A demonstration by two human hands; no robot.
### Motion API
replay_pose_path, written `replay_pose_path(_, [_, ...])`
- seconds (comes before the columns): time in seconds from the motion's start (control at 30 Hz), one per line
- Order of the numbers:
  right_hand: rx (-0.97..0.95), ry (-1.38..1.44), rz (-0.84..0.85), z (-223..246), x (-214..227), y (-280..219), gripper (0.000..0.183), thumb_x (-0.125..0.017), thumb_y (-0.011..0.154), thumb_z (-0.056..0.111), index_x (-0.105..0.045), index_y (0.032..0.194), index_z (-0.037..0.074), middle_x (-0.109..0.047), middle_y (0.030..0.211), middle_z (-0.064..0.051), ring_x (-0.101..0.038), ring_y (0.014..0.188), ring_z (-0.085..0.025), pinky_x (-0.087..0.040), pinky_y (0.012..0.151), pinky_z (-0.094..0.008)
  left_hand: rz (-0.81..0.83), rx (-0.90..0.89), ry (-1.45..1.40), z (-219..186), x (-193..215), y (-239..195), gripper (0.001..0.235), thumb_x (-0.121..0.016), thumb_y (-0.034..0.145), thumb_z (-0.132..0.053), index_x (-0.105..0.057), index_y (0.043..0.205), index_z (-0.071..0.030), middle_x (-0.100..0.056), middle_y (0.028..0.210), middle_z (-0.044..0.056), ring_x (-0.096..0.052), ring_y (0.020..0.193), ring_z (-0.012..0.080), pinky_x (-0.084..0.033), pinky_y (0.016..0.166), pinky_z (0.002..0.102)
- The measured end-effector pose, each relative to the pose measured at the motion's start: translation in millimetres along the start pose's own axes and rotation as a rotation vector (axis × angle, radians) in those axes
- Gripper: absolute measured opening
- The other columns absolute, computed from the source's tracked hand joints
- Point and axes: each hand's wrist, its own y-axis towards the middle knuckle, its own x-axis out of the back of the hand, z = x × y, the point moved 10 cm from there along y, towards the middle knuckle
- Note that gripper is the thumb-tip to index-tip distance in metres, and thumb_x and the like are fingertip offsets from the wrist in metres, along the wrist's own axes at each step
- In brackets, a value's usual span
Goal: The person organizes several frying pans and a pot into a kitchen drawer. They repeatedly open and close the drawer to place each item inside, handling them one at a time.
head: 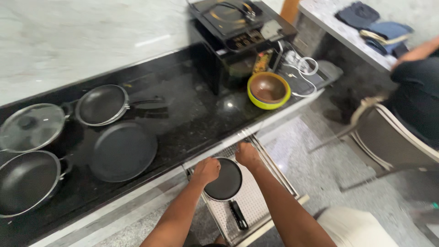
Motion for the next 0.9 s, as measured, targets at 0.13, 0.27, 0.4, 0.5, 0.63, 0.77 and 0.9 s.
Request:
replay_pose_path(0.13, [0.103,0.091,0.003,79.9,24.6,13.7,0.025,-0.075,0.084,0.023,-0.076,0.103,0.006,-0.075,0.100,-0.023,-0.071,0.098,-0.040,-0.058,0.089,-0.047,-0.242,-0.031,0.004,37.2,43.9,2.4,0.020,-0.065,0.090,-0.021,-0.078,0.088,-0.008,-0.074,0.092,0.021,-0.071,0.091,0.0403,-0.058,0.082,0.049])
replay_pose_path(0.27, [0.172,0.131,-0.008,145.1,39.1,27.3,0.020,-0.075,0.085,0.022,-0.077,0.098,0.007,-0.075,0.097,-0.021,-0.071,0.097,-0.040,-0.058,0.086,-0.048,-0.312,0.065,0.010,77.7,83.8,1.6,0.027,-0.061,0.096,-0.027,-0.075,0.086,-0.006,-0.073,0.087,0.020,-0.071,0.086,0.0406,-0.058,0.078,0.050])
replay_pose_path(0.4, [0.245,0.124,0.035,204.1,40.3,55.9,0.019,-0.074,0.086,0.019,-0.076,0.099,0.006,-0.075,0.095,-0.021,-0.072,0.095,-0.039,-0.059,0.085,-0.047,-0.371,0.133,-0.012,119.7,126.9,-6.4,0.031,-0.058,0.099,-0.027,-0.073,0.085,-0.004,-0.073,0.086,0.019,-0.071,0.084,0.0395,-0.059,0.076,0.049])
replay_pose_path(0.5, [0.262,0.135,0.037,242.0,37.7,78.9,0.019,-0.075,0.085,0.018,-0.077,0.099,0.005,-0.074,0.097,-0.021,-0.071,0.096,-0.040,-0.058,0.086,-0.048,-0.472,0.186,-0.002,154.5,161.2,-9.8,0.029,-0.059,0.097,-0.027,-0.073,0.085,-0.005,-0.073,0.087,0.019,-0.071,0.086,0.0395,-0.058,0.077,0.049])
replay_pose_path(0.63, [0.316,0.123,0.017,300.9,31.4,110.0,0.022,-0.074,0.087,0.018,-0.075,0.102,0.003,-0.075,0.095,-0.021,-0.071,0.097,-0.039,-0.058,0.089,-0.045,-0.486,0.271,-0.041,212.9,199.7,-2.5,0.028,-0.059,0.097,-0.027,-0.074,0.087,-0.005,-0.074,0.089,0.019,-0.072,0.087,0.0389,-0.058,0.078,0.049])
replay_pose_path(0.77, [0.322,0.136,0.037,352.6,18.8,136.3,0.024,-0.071,0.089,0.015,-0.073,0.109,0.002,-0.074,0.101,-0.022,-0.070,0.098,-0.039,-0.057,0.089,-0.045,-0.544,0.313,-0.060,268.7,238.7,-0.4,0.026,-0.059,0.097,-0.025,-0.074,0.089,-0.004,-0.074,0.090,0.020,-0.072,0.088,0.0402,-0.057,0.080,0.050])
replay_pose_path(0.9, [0.392,0.126,0.009,403.1,8.7,159.1,0.022,-0.070,0.090,0.015,-0.075,0.108,0.004,-0.075,0.102,-0.021,-0.070,0.099,-0.039,-0.057,0.092,-0.045,-0.564,0.386,-0.052,326.7,270.6,0.5,0.022,-0.061,0.093,-0.021,-0.073,0.093,-0.002,-0.074,0.092,0.021,-0.073,0.092,0.0389,-0.059,0.082,0.049])
